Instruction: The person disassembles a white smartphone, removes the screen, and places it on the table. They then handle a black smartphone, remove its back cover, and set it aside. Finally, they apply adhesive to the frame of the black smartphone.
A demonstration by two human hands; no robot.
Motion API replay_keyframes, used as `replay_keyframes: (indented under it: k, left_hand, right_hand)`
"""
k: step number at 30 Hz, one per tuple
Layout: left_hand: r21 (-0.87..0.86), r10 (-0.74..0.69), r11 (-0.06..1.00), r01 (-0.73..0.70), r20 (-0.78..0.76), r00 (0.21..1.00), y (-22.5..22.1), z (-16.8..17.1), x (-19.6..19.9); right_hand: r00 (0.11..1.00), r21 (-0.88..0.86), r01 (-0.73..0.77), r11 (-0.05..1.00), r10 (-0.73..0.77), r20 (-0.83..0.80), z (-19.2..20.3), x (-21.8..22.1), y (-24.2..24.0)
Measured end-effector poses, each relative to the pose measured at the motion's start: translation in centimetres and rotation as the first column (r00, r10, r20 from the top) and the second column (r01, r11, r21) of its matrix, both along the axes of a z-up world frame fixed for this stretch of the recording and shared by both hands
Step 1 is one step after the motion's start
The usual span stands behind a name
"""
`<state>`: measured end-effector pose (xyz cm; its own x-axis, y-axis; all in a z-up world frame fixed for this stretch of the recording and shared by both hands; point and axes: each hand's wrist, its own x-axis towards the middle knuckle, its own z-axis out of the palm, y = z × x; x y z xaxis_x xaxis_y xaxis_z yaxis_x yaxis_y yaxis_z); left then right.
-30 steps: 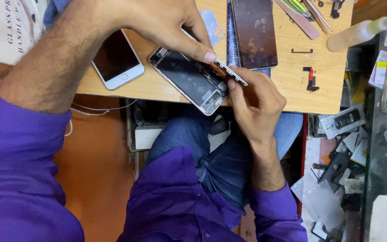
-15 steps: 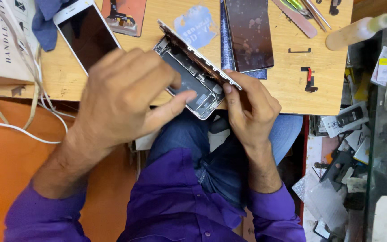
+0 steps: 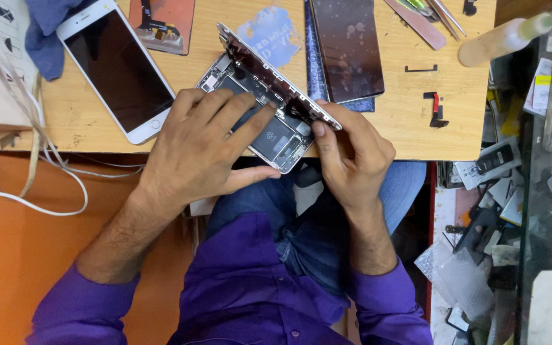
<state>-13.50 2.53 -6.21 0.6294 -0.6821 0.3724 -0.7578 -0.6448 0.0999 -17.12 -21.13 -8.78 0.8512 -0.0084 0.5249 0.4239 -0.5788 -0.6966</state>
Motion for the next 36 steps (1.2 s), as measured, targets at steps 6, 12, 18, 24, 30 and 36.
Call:
replay_keyframes:
  k: [6, 12, 18, 24, 30, 36]
  left_hand:
    - [0.024, -0.002, 1.000, 0.001, 0.023, 1.000, 0.1, -0.3, 0.0]
    - [0.063, -0.001, 0.998, -0.004, 0.075, 0.997, -0.1, -0.3, 0.1]
    - [0.093, -0.036, 0.995, 0.027, 0.094, 0.995, -0.2, 0.0, 0.5]
    - [0.120, -0.066, 0.991, 0.051, 0.117, 0.991, -0.1, -0.2, 0.8]
    - [0.104, -0.041, 0.994, 0.026, 0.148, 0.988, -0.4, -0.7, 0.1]
    - [0.064, -0.008, 0.998, 0.002, 0.100, 0.995, -0.3, -0.8, -0.4]
  right_hand:
    - [1.000, -0.023, -0.008, 1.000, 0.008, 0.002, -0.2, 0.0, -0.2]
    - [1.000, -0.009, -0.014, 1.000, 0.014, 0.002, -0.1, 0.0, -0.2]
    - [1.000, -0.008, -0.024, 1.000, 0.024, 0.002, -0.1, 0.1, -0.1]
    - [0.999, 0.004, -0.035, 0.999, 0.035, -0.009, 0.0, 0.1, -0.2]
    - [0.999, 0.020, -0.041, 0.999, 0.041, -0.015, 0.2, -0.1, -0.1]
    - [0.999, 0.021, -0.031, 0.999, 0.032, -0.029, 0.4, 0.0, -0.1]
